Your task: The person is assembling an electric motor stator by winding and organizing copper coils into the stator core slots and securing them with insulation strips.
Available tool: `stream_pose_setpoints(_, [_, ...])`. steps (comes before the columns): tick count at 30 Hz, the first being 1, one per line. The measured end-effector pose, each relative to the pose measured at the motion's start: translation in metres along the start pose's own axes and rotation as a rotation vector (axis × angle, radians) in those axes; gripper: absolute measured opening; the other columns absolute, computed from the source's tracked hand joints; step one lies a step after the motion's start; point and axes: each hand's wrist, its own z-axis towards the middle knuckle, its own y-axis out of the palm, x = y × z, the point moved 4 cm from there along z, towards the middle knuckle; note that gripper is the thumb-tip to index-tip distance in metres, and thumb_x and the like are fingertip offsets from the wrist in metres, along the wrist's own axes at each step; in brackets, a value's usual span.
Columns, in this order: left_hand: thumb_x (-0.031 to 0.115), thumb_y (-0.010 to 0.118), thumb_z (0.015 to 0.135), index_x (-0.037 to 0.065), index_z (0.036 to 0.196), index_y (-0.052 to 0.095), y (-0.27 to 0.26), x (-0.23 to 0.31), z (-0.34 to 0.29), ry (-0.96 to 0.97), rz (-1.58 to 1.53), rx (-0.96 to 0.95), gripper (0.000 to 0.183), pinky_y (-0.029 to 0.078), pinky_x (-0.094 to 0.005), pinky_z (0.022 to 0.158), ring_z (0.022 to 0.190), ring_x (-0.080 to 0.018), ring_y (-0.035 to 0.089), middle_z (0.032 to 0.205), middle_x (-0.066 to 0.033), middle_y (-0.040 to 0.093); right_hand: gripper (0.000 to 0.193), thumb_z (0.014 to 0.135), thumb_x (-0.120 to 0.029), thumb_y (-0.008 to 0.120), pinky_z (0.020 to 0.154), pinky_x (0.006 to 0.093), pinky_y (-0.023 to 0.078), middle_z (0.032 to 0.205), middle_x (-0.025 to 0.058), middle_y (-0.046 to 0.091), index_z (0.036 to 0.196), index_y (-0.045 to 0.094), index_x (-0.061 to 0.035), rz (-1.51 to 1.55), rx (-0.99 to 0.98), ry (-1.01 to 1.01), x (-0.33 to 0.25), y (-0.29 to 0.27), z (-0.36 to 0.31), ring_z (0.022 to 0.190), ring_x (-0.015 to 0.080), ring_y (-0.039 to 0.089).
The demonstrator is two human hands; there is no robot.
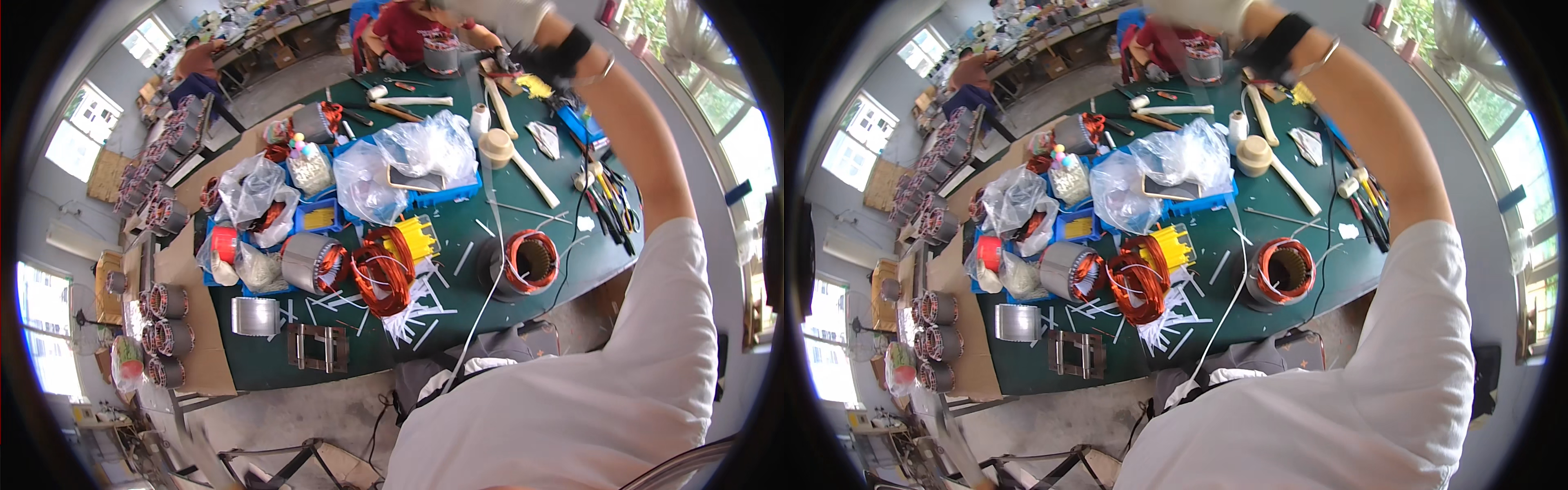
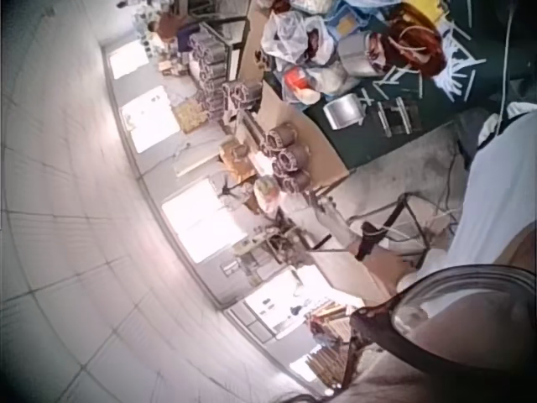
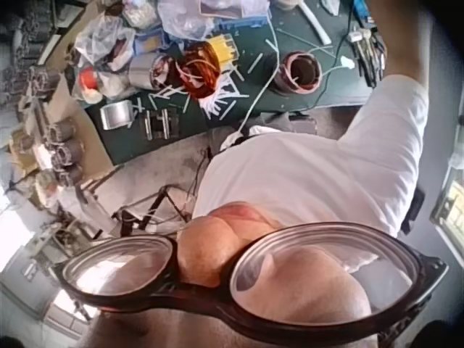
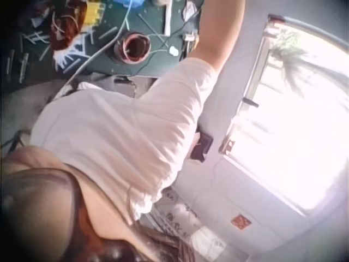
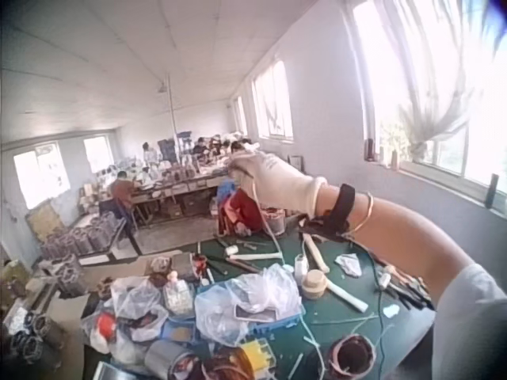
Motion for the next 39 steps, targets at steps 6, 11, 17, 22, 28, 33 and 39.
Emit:
stream_pose_setpoints(6, [0.026,0.063,0.092,-0.002,0.126,0.053,0.201,0.003,0.063,-0.254,-0.097,-0.484,0.045,0.046,-0.0215,0.054,0.06,-0.0093,0.057,0.083,-0.0068,0.064,0.027,0.085,-0.024,0.058,0.051,0.0438,0.051,0.059,0.0047,0.058,0.109,0.058,-0.0115,0.415,-0.558,0.062,-0.193,-0.025,0.026,0.054,0.026,0.064])
stream_pose_setpoints(11, [0.037,0.06,0.095,-0.001,0.106,0.06,0.242,-0.012,0.072,-0.324,0.008,-0.789,0.04,0.036,-0.0225,0.045,0.044,-0.0067,0.045,0.057,0.0023,0.052,0.038,0.082,-0.033,0.068,0.07,0.0359,0.052,0.093,0.0125,0.07,0.1,0.07,0.0003,1.374,-0.888,0.118,-0.14,-0.01,-0.027,0.082,0.0213,0.067])
stream_pose_setpoints(17, [0.024,0.052,0.099,-0.003,0.106,0.058,0.144,-0.03,0.051,-0.387,-0.272,-0.39,0.029,0.026,-0.0225,0.041,0.041,-0.0043,0.033,0.055,0.0054,0.037,0.032,0.09,-0.029,0.067,0.055,0.0198,0.044,0.083,0.0042,0.068,0.105,0.071,-0.0009,1.17,-0.465,0.67,0.018,0.022,-0.139,0.068,0.0042,0.055])
stream_pose_setpoints(22, [0.028,0.064,0.09,-0.003,0.114,0.055,0.087,-0.024,0.009,-0.132,-0.326,-0.372,0.04,0.044,-0.027,0.047,0.047,-0.0153,0.052,0.055,-0.005,0.05,0.022,0.092,-0.013,0.06,0.066,0.0265,0.05,0.093,0.0074,0.066,0.11,0.068,-0.0032,0.817,-0.352,0.587,0.065,0.031,-0.174,0.076,0.0157,0.06])
stream_pose_setpoints(28, [0.008,0.051,0.083,0.001,0.128,0.058,0.149,-0.03,0.024,-0.036,0.547,-0.755,0.046,0.044,-0.0258,0.052,0.054,-0.009,0.054,0.061,-0.0009,0.057,0.03,0.084,-0.026,0.071,0.076,0.0332,0.048,0.09,0.013,0.067,0.093,0.07,0.0027,1.202,-0.579,0.318,-0.033,0.021,-0.138,0.085,0.0292,0.062])
stream_pose_setpoints(33, [0.027,0.058,0.096,-0.001,0.134,0.049,0.307,-0.061,0.037,-0.316,-0.276,-0.668,0.048,0.047,-0.0227,0.056,0.069,-0.0092,0.059,0.093,-0.0071,0.066,0.027,0.077,-0.029,0.067,0.075,0.0419,0.048,0.08,0.0176,0.062,0.079,0.067,-0.0016,1.154,-0.649,0.302,-0.159,0.006,-0.122,0.082,0.0325,0.06])
stream_pose_setpoints(39, [0.023,0.064,0.093,-0.001,0.089,0.064,0.343,-0.108,0.027,-0.464,-0.189,-0.933,0.024,0.042,-0.0226,0.051,0.051,-0.009,0.05,0.062,-0.0022,0.057,0.039,0.076,-0.019,0.071,0.085,0.0431,0.048,0.101,0.0158,0.064,0.114,0.067,-0.0086,0.93,-0.38,0.644,-0.13,-0.098,-0.199,0.099,0.0329,0.06])
